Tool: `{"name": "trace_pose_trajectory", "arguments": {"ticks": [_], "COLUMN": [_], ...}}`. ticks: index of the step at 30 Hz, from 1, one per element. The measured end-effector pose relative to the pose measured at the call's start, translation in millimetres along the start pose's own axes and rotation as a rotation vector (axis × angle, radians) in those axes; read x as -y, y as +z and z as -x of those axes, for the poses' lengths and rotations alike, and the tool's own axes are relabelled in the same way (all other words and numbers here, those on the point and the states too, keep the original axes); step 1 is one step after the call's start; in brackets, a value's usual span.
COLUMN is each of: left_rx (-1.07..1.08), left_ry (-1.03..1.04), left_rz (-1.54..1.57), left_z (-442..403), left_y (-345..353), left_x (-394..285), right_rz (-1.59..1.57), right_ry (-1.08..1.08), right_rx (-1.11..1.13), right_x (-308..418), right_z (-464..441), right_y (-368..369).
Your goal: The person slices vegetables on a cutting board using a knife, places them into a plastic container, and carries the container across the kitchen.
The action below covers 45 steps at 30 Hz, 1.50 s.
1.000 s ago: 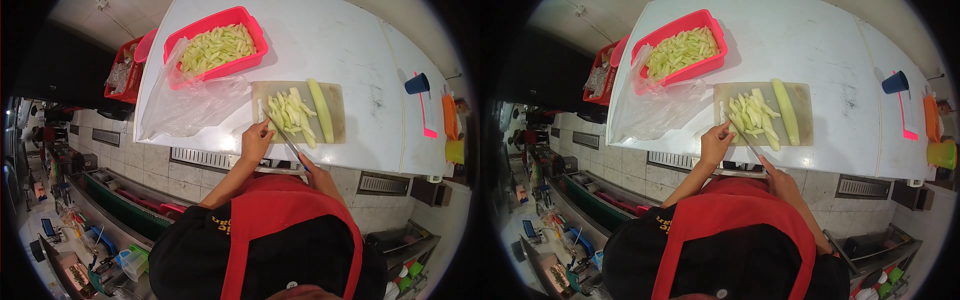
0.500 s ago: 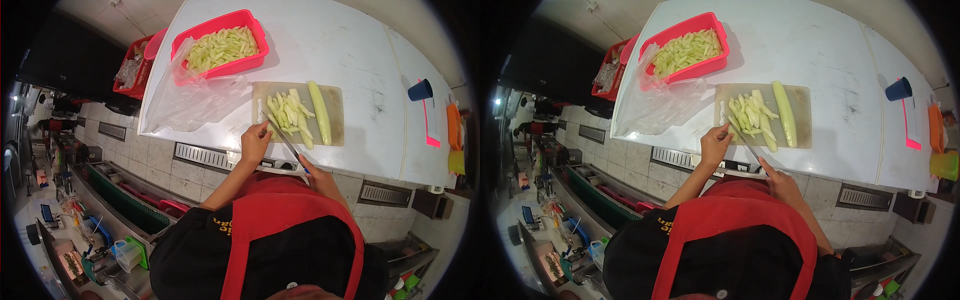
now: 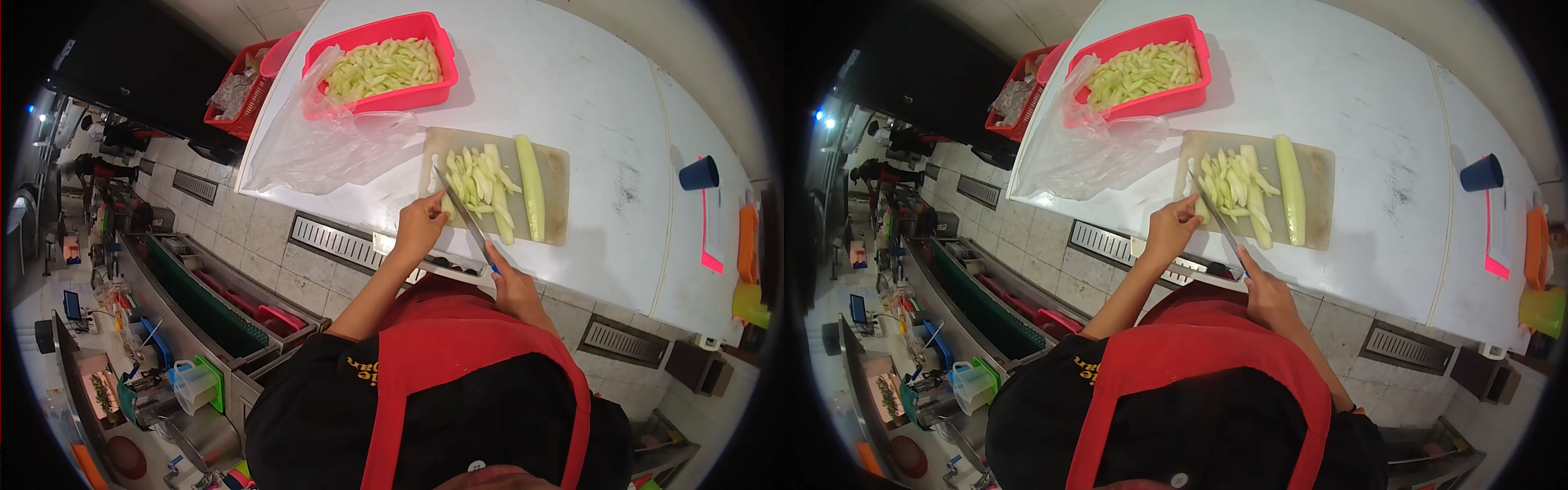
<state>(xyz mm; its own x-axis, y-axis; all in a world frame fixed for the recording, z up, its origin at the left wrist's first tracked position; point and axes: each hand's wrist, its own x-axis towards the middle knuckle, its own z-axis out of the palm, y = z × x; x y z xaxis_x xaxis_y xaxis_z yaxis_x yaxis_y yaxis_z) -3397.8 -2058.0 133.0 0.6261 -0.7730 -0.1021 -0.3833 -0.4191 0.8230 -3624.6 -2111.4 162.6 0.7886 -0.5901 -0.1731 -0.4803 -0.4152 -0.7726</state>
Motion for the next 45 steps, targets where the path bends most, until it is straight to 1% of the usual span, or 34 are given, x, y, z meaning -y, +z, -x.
{"name": "trace_pose_trajectory", "arguments": {"ticks": [3, 4, 6, 9, 12, 15, 16, 19, 21, 22, 24, 28, 31, 34, 36, 39, 43, 45], "left_rx": [-0.020, -0.042, -0.063, -0.086, -0.087, -0.078, -0.075, -0.032, -0.005, 0.005, 0.029, 0.107, 0.127, 0.117, 0.129, 0.128, 0.103, 0.114], "left_ry": [-0.062, -0.077, -0.048, -0.010, 0.050, 0.078, 0.082, 0.081, 0.016, -0.018, 0.019, 0.033, -0.026, -0.015, -0.012, 0.026, 0.073, 0.075], "left_rz": [0.115, 0.149, 0.160, 0.183, 0.183, 0.207, 0.218, 0.216, 0.259, 0.279, 0.260, 0.282, 0.364, 0.405, 0.395, 0.353, 0.278, 0.300], "left_z": [2.5, 2.5, 1.4, 4.6, 3.5, 1.2, 0.9, -1.2, -2.9, -4.8, -8.8, -15.8, -18.2, -18.7, -19.1, -20.4, -21.4, -22.3], "left_y": [0.5, 2.6, 5.8, 7.0, 5.3, 4.3, 3.6, -0.1, -5.4, -7.7, -7.4, -9.1, -7.8, -8.2, -8.3, -7.9, -5.4, -5.4], "left_x": [-2.9, -0.5, 5.3, 6.0, 9.4, 11.7, 12.2, 13.8, 9.7, 7.4, 11.1, 17.4, 18.9, 19.4, 19.6, 21.5, 22.3, 22.9], "right_rz": [0.022, 0.026, 0.053, 0.124, 0.068, 0.030, 0.027, 0.013, -0.003, 0.033, 0.086, 0.137, 0.111, 0.099, 0.082, 0.079, 0.119, 0.113], "right_ry": [-0.013, -0.048, -0.112, 0.087, 0.090, 0.195, 0.198, 0.214, 0.242, 0.198, 0.117, 0.141, 0.170, 0.238, 0.292, 0.314, 0.249, 0.212], "right_rx": [0.015, -0.007, -0.037, 0.051, 0.028, 0.071, 0.062, 0.032, 0.023, -0.005, -0.063, -0.096, -0.095, -0.063, -0.045, -0.045, -0.101, -0.137], "right_x": [5.9, 6.8, 8.5, 17.8, 26.8, 41.6, 41.8, 34.1, 30.4, 28.2, 27.4, 42.0, 56.4, 63.6, 66.0, 69.2, 60.0, 55.6], "right_z": [2.8, 4.4, 9.8, 12.3, 13.3, 11.2, 10.9, 6.0, 0.7, -1.4, -1.1, -0.6, 5.9, 12.2, 15.0, 16.8, 13.9, 9.7], "right_y": [-8.0, -7.0, -9.6, -11.6, -12.7, -15.4, -13.0, -0.7, 10.5, 12.5, 18.7, 19.0, 13.2, 14.8, 15.8, 18.6, 29.1, 36.9]}}
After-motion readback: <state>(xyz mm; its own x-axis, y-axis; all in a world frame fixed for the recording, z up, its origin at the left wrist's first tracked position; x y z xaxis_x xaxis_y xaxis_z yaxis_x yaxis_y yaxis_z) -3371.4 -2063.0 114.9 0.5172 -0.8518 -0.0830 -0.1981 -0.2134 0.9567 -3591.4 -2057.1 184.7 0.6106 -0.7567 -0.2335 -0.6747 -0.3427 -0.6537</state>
